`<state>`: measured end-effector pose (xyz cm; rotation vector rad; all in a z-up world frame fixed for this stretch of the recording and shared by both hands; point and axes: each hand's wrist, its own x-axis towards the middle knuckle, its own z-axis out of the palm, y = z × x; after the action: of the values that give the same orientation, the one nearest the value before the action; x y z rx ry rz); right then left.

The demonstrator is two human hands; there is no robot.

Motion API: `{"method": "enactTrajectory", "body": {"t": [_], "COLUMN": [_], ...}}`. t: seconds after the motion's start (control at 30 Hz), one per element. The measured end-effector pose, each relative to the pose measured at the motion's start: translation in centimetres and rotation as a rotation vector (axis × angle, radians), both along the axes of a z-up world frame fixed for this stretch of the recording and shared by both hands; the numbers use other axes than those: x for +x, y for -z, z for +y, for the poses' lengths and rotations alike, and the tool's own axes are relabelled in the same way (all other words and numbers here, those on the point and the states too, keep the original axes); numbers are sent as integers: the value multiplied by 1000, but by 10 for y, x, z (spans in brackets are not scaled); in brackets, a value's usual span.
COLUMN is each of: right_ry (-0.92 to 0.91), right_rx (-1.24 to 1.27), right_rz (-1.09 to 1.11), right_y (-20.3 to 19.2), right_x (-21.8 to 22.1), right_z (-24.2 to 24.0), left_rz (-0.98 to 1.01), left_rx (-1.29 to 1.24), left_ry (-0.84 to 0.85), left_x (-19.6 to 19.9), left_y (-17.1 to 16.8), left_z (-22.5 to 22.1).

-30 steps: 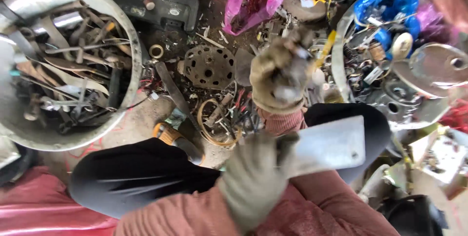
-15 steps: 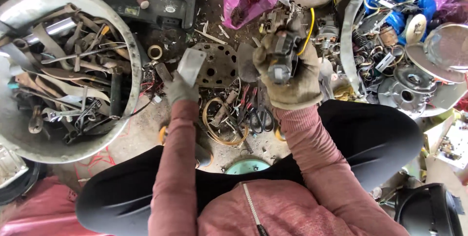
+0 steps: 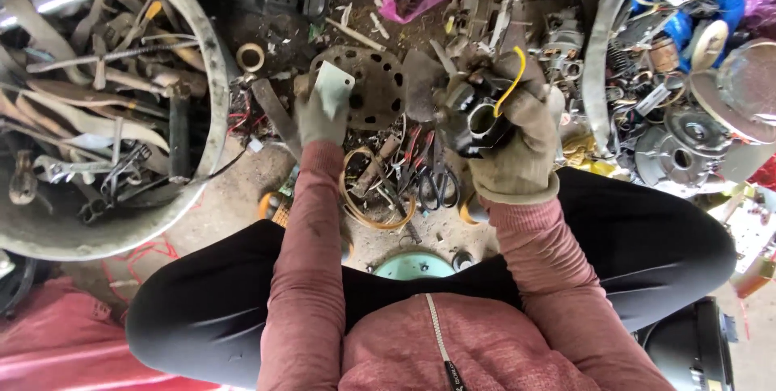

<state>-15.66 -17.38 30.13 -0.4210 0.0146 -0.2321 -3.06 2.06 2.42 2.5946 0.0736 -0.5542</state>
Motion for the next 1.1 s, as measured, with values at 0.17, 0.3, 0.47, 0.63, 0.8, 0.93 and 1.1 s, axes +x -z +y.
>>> {"method": "enactTrajectory", "body": {"t": [0.17, 0.3, 0.47, 0.63, 0.8, 0.93, 1.1], "right_ry": [256, 213, 174, -294, -573, -818, -1114], "right_rx": [-495, -462, -484, -1236, -2126, -2150, -2286], "right_rz": [36, -103, -40, 44, 549, 1115, 851], "right_y": [15, 10, 24, 38, 150, 308, 367], "right_x": [-14, -9, -16, -7, -10, -81, -120], "right_z": [-3, 9, 36, -12, -63, -44, -31], "left_rz": [-453, -335, -733, -464, 175, 232, 230], "left_rx": [-1201, -1471, -738, -1003, -2093, -1974, -1856], "left_ry": [68, 90, 255, 53, -393, -534, -586], "left_x": [-10, -62, -121, -110, -120, -123, -139], "left_y": [-118, -137, -162, -187, -220, -215, -207], "left_z": [-22, -23, -28, 10, 56, 54, 37]}}
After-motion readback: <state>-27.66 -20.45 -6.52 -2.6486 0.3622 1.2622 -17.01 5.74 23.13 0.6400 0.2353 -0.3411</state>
